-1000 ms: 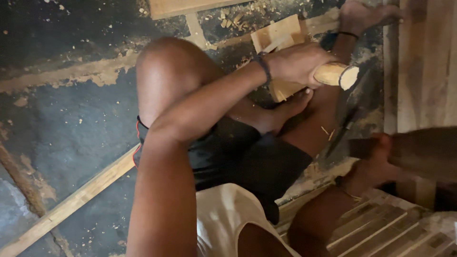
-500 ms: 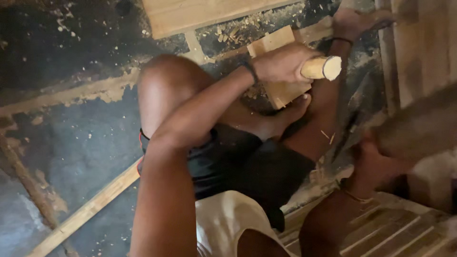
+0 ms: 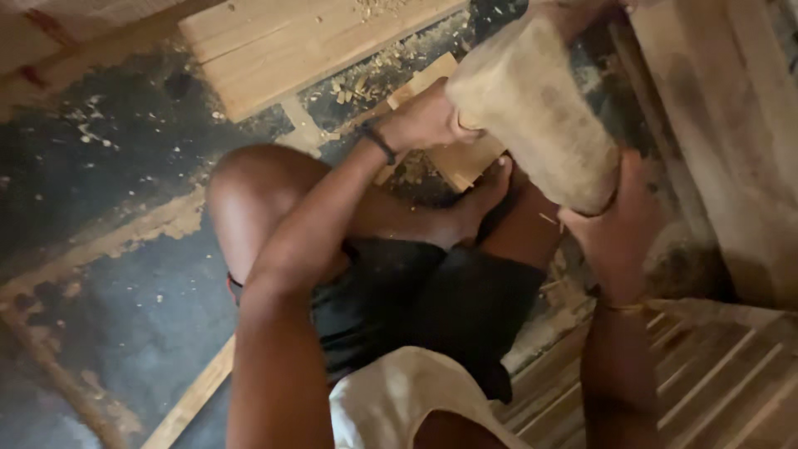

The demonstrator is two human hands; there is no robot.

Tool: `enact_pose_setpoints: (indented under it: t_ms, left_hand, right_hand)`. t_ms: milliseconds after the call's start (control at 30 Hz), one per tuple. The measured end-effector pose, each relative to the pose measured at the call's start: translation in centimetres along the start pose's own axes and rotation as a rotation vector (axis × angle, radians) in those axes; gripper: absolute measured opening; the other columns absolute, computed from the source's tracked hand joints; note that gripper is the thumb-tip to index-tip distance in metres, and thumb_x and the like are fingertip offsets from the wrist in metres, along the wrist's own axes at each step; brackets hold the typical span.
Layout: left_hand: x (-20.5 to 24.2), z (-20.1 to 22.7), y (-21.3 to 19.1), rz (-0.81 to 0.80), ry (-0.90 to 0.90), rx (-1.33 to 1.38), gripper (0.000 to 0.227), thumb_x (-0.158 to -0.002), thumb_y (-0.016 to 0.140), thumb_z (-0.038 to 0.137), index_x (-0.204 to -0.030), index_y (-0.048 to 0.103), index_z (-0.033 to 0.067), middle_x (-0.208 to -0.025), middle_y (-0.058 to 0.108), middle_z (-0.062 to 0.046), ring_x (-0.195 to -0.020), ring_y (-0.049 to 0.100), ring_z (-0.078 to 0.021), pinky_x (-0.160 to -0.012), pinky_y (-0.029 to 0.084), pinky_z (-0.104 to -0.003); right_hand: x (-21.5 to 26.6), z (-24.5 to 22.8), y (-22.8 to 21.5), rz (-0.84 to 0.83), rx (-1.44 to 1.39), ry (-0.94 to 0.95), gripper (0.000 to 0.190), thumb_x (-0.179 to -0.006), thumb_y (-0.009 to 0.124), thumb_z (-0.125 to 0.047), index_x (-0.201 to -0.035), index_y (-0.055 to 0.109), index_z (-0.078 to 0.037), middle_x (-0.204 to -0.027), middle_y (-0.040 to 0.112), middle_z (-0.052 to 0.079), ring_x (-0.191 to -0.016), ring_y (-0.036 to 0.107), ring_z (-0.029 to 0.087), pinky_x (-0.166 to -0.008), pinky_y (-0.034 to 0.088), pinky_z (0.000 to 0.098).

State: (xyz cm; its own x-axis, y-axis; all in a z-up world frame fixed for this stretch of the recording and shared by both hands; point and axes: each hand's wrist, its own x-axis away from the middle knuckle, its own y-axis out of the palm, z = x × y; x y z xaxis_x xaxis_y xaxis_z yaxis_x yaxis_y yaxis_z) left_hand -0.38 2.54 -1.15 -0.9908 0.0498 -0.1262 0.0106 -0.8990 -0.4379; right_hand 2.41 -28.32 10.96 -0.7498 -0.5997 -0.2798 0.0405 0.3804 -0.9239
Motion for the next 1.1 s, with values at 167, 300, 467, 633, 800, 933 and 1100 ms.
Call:
enact_pose_setpoints:
  t_ms: [167, 300, 467, 633, 800, 933, 1100]
  left_hand:
    - [-0.1, 0.7, -1.6, 0.077, 0.238, 0.08, 0.046, -0.088, 0.083, 0.026, -0.124, 0.065, 0.004, -0.112, 0.076, -0.012, -0.102, 0.074, -0.0231, -0.095, 0.058, -0.034]
    - [0.1, 0.7, -2.0, 0.05, 0.215, 0.116, 0.044, -0.087, 0.083, 0.023, -0.122, 0.067, 0.0037, -0.111, 0.077, -0.011, -0.101, 0.075, -0.0213, -0.097, 0.059, -0.035]
    - [-0.4, -0.7, -1.6, 0.075, 0.217, 0.098, 0.042, -0.087, 0.084, 0.02, -0.121, 0.066, 0.0035, -0.109, 0.077, -0.01, -0.101, 0.075, -0.0216, -0.095, 0.06, -0.035]
    - [0.6, -3.5, -0.3, 0.097, 0.116, 0.012, 0.046, -0.08, 0.087, 0.021, -0.119, 0.067, 0.0035, -0.113, 0.072, -0.014, -0.103, 0.07, -0.025, -0.094, 0.055, -0.039]
    - [-0.6, -5.3, -0.9, 0.138, 0.06, 0.13, 0.041, -0.087, 0.083, 0.026, -0.117, 0.065, 0.0054, -0.113, 0.075, -0.009, -0.102, 0.073, -0.0213, -0.095, 0.059, -0.037]
    - [0.0, -5.3, -0.7, 0.163, 0.128, 0.27, 0.039, -0.084, 0.08, 0.02, -0.117, 0.064, 0.0059, -0.108, 0.073, -0.006, -0.101, 0.071, -0.0189, -0.093, 0.059, -0.037]
    - [0.4, -3.9, -1.1, 0.292, 0.092, 0.197, 0.032, -0.086, 0.086, 0.02, -0.106, 0.066, 0.0043, -0.093, 0.072, -0.004, -0.085, 0.068, -0.0149, -0.078, 0.058, -0.035]
  right_hand:
    - [0.7, 1.4, -1.1, 0.132, -0.087, -0.028, 0.093, -0.074, 0.092, -0.016, -0.152, 0.042, -0.005, -0.131, 0.063, 0.024, -0.116, 0.066, 0.041, -0.093, 0.056, 0.0487]
    - [0.8, 4.1, -1.9, 0.316, -0.021, -0.056, 0.099, -0.084, 0.097, -0.018, -0.153, 0.031, 0.007, -0.141, 0.055, 0.027, -0.13, 0.061, 0.042, -0.105, 0.055, 0.0494]
    - [-0.6, 4.2, 0.3, 0.265, -0.407, 0.118, 0.088, -0.085, 0.092, -0.018, -0.152, 0.041, 0.007, -0.145, 0.058, 0.028, -0.131, 0.061, 0.038, -0.116, 0.055, 0.047]
    - [-1.9, -0.1, 1.5, -0.209, 0.07, 0.176, 0.096, -0.073, 0.091, -0.027, -0.155, 0.047, -0.004, -0.12, 0.069, 0.027, -0.106, 0.069, 0.039, -0.089, 0.056, 0.0462]
    - [-1.1, 1.0, 0.4, -0.092, -0.198, 0.012, 0.101, -0.072, 0.094, -0.022, -0.155, 0.043, 0.005, -0.136, 0.062, 0.028, -0.124, 0.064, 0.038, -0.098, 0.053, 0.0451]
    - [-1.0, 3.4, 0.5, 0.154, -0.298, -0.045, 0.088, -0.085, 0.1, -0.019, -0.15, 0.045, 0.005, -0.14, 0.057, 0.023, -0.128, 0.059, 0.037, -0.109, 0.05, 0.0427]
    - [0.0, 6.9, 3.3, 0.398, -0.813, 0.005, 0.076, -0.096, 0.096, -0.015, -0.147, 0.041, -0.003, -0.141, 0.055, 0.015, -0.119, 0.06, 0.03, -0.101, 0.06, 0.0429]
